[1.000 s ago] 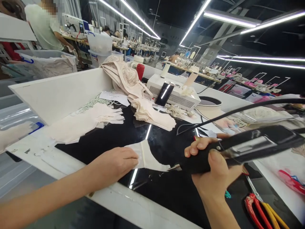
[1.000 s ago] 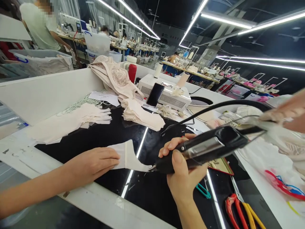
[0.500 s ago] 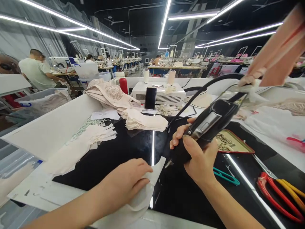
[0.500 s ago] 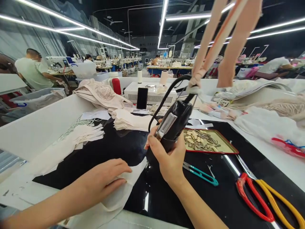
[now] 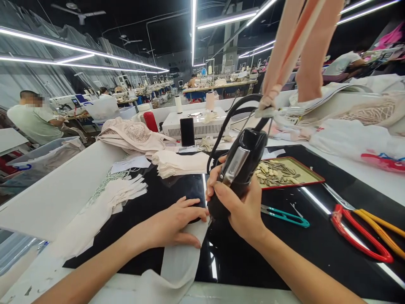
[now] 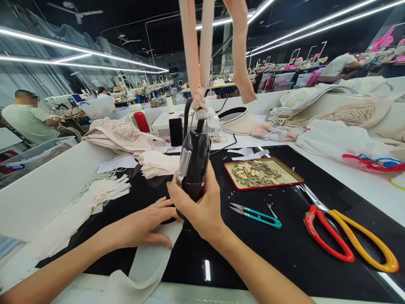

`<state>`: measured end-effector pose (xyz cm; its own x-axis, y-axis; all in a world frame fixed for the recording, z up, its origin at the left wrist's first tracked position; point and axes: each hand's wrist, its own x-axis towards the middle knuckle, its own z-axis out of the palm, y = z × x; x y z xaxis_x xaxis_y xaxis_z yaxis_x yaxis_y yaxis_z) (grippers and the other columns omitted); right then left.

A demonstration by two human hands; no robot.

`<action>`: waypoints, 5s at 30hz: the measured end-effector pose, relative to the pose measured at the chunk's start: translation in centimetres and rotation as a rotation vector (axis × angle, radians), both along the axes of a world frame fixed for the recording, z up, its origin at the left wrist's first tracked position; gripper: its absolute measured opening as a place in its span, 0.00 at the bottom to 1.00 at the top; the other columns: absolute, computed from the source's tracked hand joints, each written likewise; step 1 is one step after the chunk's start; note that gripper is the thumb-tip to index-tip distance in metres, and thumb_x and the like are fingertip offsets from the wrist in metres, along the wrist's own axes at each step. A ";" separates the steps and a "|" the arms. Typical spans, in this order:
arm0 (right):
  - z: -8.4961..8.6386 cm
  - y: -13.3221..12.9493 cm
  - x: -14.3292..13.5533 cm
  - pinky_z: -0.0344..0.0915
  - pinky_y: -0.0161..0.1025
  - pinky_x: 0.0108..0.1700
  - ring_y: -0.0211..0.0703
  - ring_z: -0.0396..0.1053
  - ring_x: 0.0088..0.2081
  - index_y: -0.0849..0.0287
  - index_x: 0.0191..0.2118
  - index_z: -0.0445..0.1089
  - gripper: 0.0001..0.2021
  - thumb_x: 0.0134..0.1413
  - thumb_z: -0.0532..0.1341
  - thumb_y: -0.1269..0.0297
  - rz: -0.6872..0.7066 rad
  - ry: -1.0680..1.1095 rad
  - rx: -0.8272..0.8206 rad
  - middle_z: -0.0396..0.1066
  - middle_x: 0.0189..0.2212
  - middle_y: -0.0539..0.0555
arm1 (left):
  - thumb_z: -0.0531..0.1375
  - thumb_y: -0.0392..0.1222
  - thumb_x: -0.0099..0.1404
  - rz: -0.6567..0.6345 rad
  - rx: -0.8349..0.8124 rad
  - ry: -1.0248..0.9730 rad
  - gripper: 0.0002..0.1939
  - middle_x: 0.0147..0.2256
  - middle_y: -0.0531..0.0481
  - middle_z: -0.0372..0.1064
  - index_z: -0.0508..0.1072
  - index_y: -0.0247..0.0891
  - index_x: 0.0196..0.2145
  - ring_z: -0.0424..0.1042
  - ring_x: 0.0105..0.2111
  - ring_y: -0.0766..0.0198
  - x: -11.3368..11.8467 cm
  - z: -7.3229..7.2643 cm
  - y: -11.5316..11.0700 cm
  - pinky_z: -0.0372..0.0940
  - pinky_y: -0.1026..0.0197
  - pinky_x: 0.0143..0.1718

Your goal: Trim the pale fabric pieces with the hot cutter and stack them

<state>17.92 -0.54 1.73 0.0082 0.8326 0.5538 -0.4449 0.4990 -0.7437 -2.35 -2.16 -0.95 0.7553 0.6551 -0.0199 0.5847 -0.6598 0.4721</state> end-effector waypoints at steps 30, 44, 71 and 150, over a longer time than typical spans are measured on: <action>0.2 -0.4 -1.6 0.72 0.40 0.31 0.38 0.70 0.28 0.51 0.41 0.68 0.14 0.54 0.72 0.62 -0.091 -0.049 -0.039 0.72 0.30 0.44 | 0.73 0.49 0.68 0.095 -0.104 0.118 0.22 0.64 0.46 0.71 0.74 0.45 0.55 0.54 0.74 0.39 -0.2 0.6 -0.8 0.40 0.22 0.74; 0.2 -0.6 -1.8 0.72 0.41 0.32 0.38 0.70 0.28 0.51 0.42 0.68 0.14 0.54 0.72 0.62 -0.098 -0.076 -0.048 0.72 0.31 0.45 | 0.74 0.51 0.67 0.077 -0.094 0.128 0.22 0.61 0.46 0.73 0.74 0.45 0.54 0.57 0.73 0.40 -0.2 1.0 -0.4 0.42 0.24 0.74; -0.4 -0.8 -1.7 0.72 0.39 0.29 0.37 0.69 0.26 0.51 0.41 0.67 0.13 0.57 0.71 0.62 -0.025 -0.041 -0.052 0.72 0.31 0.44 | 0.74 0.49 0.67 0.078 -0.098 0.142 0.20 0.60 0.45 0.73 0.74 0.45 0.51 0.65 0.68 0.42 0.1 1.8 -0.4 0.44 0.23 0.72; 0.3 -1.6 1.5 0.75 0.38 0.28 0.39 0.72 0.27 0.49 0.50 0.73 0.17 0.58 0.75 0.58 0.052 -0.027 -0.043 0.74 0.31 0.46 | 0.54 0.31 0.79 0.269 0.315 -0.105 0.11 0.51 0.45 0.78 0.77 0.35 0.50 0.77 0.52 0.57 0.2 -2.1 -2.8 0.74 0.56 0.57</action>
